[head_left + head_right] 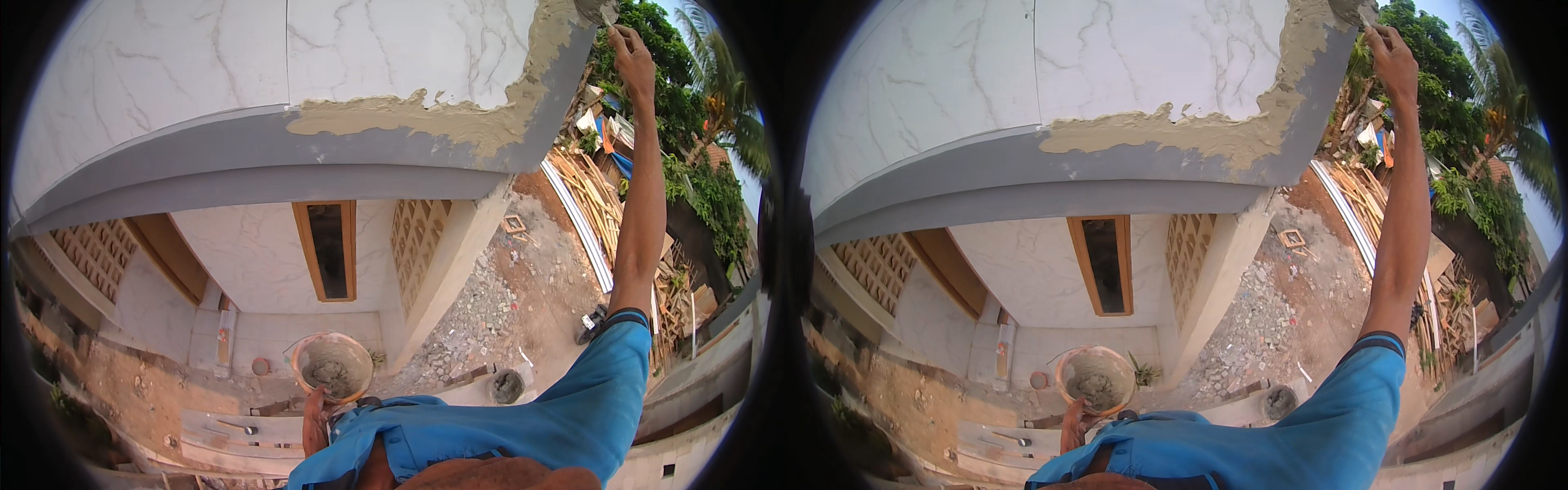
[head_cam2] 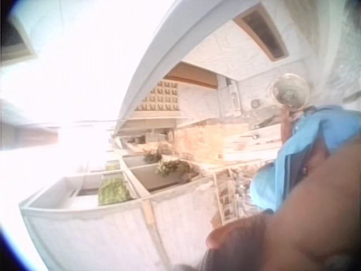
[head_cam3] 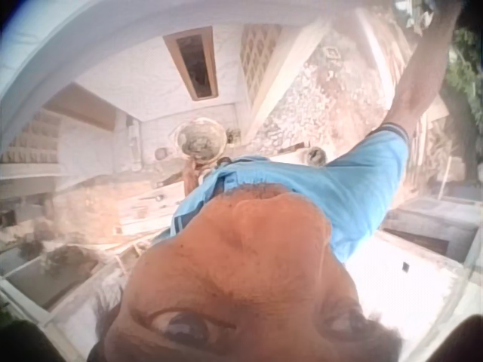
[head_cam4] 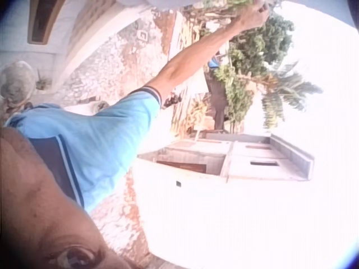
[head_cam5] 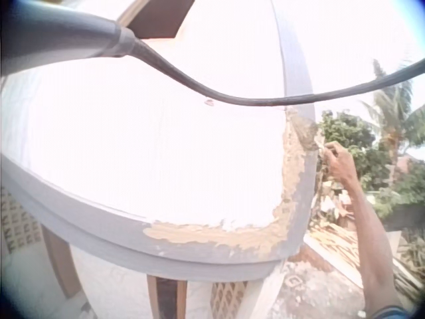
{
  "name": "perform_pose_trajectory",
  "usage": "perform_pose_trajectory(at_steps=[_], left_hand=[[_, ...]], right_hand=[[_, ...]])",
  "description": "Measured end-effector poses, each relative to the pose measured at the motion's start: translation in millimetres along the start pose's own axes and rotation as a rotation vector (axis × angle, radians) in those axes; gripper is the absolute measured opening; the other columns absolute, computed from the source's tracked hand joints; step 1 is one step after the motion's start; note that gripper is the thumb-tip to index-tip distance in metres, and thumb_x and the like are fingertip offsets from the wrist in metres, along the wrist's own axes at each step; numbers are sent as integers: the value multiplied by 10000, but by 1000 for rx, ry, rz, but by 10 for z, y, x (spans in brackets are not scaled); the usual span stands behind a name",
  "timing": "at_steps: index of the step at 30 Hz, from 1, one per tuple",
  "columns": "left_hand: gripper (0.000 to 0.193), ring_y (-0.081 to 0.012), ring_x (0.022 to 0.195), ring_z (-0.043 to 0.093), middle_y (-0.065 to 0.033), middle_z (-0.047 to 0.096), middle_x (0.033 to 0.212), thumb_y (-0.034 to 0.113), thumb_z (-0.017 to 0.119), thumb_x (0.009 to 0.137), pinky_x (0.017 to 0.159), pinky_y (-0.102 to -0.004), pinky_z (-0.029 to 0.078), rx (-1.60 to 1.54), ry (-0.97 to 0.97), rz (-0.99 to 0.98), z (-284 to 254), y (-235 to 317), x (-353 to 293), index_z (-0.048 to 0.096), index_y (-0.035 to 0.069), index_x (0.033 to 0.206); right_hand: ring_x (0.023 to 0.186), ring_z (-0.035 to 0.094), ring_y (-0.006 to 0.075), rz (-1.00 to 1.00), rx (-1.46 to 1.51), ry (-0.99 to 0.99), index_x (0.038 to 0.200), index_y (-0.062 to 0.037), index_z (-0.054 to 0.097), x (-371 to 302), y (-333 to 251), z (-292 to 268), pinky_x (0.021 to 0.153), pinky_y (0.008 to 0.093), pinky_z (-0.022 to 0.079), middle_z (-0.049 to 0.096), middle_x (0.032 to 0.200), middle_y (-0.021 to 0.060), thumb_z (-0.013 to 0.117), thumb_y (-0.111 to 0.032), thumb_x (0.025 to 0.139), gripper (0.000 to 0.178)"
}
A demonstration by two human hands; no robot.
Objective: The person scoops cement from a bucket using a trowel and applies it to the exterior wall of a building. The camera angle is inverted for most of the video, showing the ground and the person's legs, but the action of applying cement to the wall is visible in the upper frame.
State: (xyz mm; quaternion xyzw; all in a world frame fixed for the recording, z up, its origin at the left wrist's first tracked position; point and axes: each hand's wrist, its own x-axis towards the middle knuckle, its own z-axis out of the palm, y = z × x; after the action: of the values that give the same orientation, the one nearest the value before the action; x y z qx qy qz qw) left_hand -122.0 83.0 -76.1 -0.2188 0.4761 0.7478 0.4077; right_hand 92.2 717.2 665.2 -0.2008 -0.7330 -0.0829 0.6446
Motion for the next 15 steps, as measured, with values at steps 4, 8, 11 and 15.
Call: perform_pose_trajectory(at_steps=[4,8,11,15], left_hand=[[475,-507,1009,651,-344,536,1232,94,543,889,778,-594,639,10,36,-15,70,-148,114,372,-50,1308],[492,-500,1031,651,-359,520,1271,142,530,954,775,-585,642,-34,22,-67,237,-161,6,332,-53,1361],[469,-494,1036,654,-370,517,1278,171,513,989,770,-578,645,1,21,-33,250,-205,29,340,-69,1353],[452,-486,988,670,-363,538,1244,156,520,976,748,-548,656,21,-1,-57,261,-222,98,362,-77,1330]], right_hand=[[673,651,100,111,-48,25,1278,-165,672,-8,65,-117,671,318,538,747,1033,19,610,-547,949,508],[629,587,58,98,281,-135,1266,-125,667,-83,-225,-185,533,259,475,720,1005,11,623,-526,962,505],[622,565,56,67,354,-277,1285,-140,656,80,-225,-189,516,252,469,710,1011,2,628,-544,955,523],[620,554,52,37,239,-303,1303,-168,652,409,-54,-178,513,270,459,708,1012,-7,618,-582,946,548]])
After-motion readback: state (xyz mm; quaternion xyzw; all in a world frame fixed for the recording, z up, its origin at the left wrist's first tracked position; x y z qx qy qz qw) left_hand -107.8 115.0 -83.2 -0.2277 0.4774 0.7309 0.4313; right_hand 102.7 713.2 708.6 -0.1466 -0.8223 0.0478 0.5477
